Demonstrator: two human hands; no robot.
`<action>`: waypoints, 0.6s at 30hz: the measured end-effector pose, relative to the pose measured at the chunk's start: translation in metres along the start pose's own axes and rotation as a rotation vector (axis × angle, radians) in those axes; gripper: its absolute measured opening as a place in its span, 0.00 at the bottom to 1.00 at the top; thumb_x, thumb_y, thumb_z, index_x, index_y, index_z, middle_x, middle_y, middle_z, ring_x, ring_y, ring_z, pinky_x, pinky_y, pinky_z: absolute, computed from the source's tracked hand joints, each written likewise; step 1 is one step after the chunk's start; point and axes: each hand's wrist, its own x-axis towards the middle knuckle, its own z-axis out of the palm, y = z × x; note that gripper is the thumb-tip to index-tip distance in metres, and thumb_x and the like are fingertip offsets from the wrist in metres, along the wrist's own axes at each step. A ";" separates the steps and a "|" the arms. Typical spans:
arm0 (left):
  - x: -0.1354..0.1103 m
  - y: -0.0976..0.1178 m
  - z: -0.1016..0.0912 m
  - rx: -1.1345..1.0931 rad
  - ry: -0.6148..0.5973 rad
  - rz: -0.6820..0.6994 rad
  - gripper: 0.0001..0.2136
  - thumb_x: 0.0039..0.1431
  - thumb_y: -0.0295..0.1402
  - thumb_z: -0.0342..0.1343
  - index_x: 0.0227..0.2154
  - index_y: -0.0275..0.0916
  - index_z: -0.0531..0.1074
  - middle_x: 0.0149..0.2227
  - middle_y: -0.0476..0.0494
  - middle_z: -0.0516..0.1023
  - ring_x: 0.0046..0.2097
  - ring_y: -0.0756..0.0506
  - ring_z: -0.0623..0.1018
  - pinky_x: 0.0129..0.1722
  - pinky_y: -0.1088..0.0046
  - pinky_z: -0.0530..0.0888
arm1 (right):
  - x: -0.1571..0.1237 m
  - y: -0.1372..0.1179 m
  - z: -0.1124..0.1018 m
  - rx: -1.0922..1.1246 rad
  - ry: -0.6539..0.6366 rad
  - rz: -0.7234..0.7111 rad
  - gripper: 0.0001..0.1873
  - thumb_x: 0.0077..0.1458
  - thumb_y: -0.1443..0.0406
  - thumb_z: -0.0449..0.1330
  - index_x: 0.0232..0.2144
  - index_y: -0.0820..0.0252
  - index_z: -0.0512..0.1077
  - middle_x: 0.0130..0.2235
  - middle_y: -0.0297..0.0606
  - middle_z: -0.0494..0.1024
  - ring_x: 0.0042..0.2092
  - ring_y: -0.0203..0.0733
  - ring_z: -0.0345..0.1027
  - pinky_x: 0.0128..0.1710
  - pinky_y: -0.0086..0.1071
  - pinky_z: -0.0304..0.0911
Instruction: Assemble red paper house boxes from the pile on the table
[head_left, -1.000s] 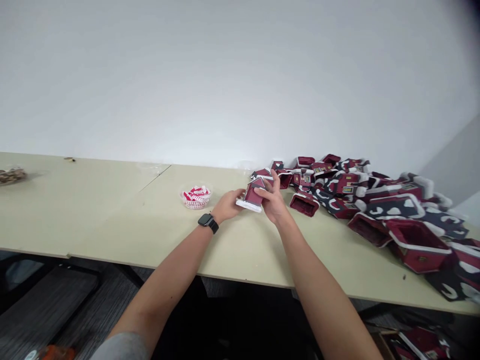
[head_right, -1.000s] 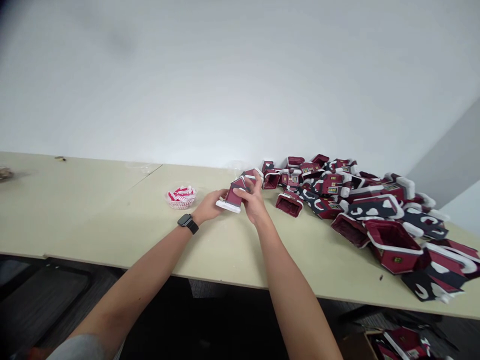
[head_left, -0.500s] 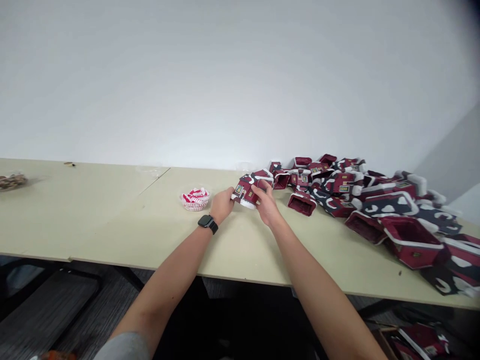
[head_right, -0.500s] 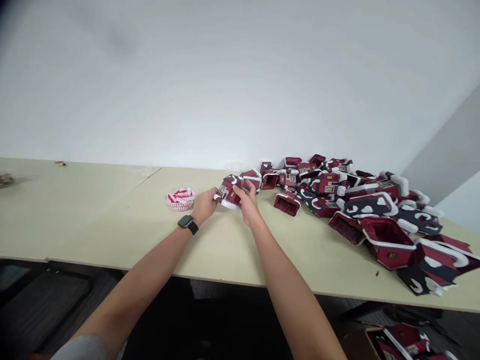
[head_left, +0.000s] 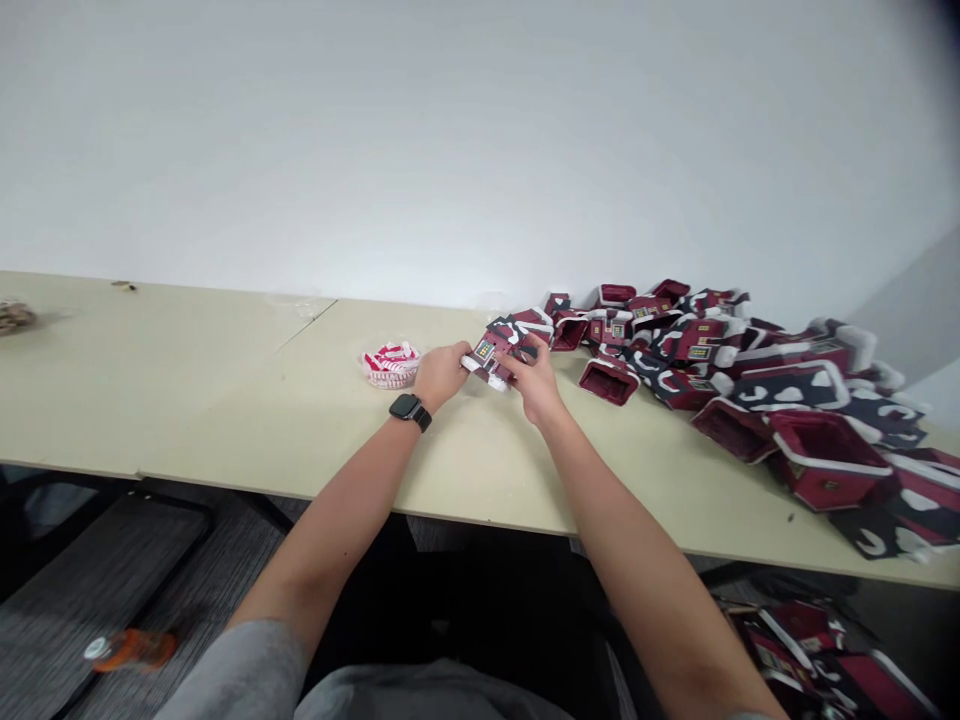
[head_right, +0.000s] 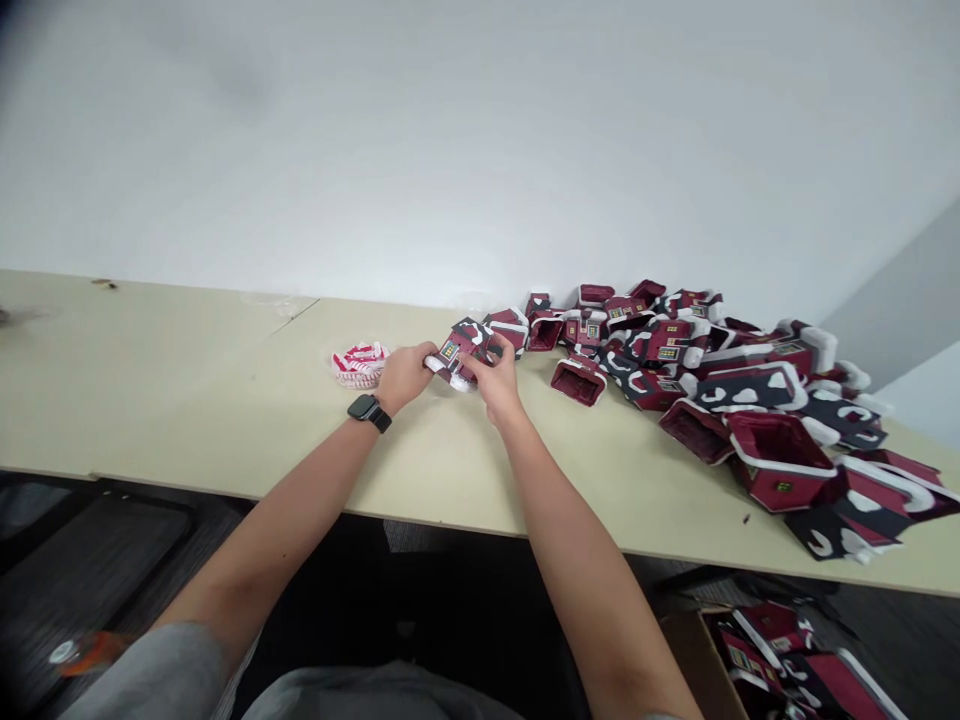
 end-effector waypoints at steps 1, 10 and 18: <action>0.000 0.000 0.000 -0.011 0.000 0.006 0.11 0.69 0.29 0.53 0.47 0.42 0.80 0.44 0.37 0.86 0.48 0.36 0.84 0.44 0.66 0.73 | 0.000 0.000 0.001 -0.004 0.006 -0.006 0.48 0.37 0.56 0.78 0.59 0.46 0.62 0.52 0.36 0.80 0.51 0.51 0.78 0.50 0.46 0.77; 0.000 -0.004 0.007 -0.127 -0.056 0.120 0.24 0.62 0.20 0.51 0.60 0.41 0.74 0.49 0.37 0.84 0.50 0.38 0.83 0.49 0.65 0.75 | -0.001 0.002 0.006 -0.040 0.139 -0.140 0.46 0.37 0.56 0.77 0.57 0.48 0.62 0.51 0.38 0.79 0.51 0.50 0.77 0.53 0.44 0.74; 0.001 -0.011 -0.030 0.143 0.212 -0.104 0.16 0.70 0.30 0.50 0.54 0.38 0.77 0.48 0.32 0.83 0.56 0.32 0.76 0.59 0.53 0.69 | 0.000 0.005 0.004 -0.087 0.181 -0.092 0.45 0.36 0.56 0.77 0.55 0.50 0.64 0.53 0.41 0.78 0.52 0.50 0.77 0.55 0.45 0.73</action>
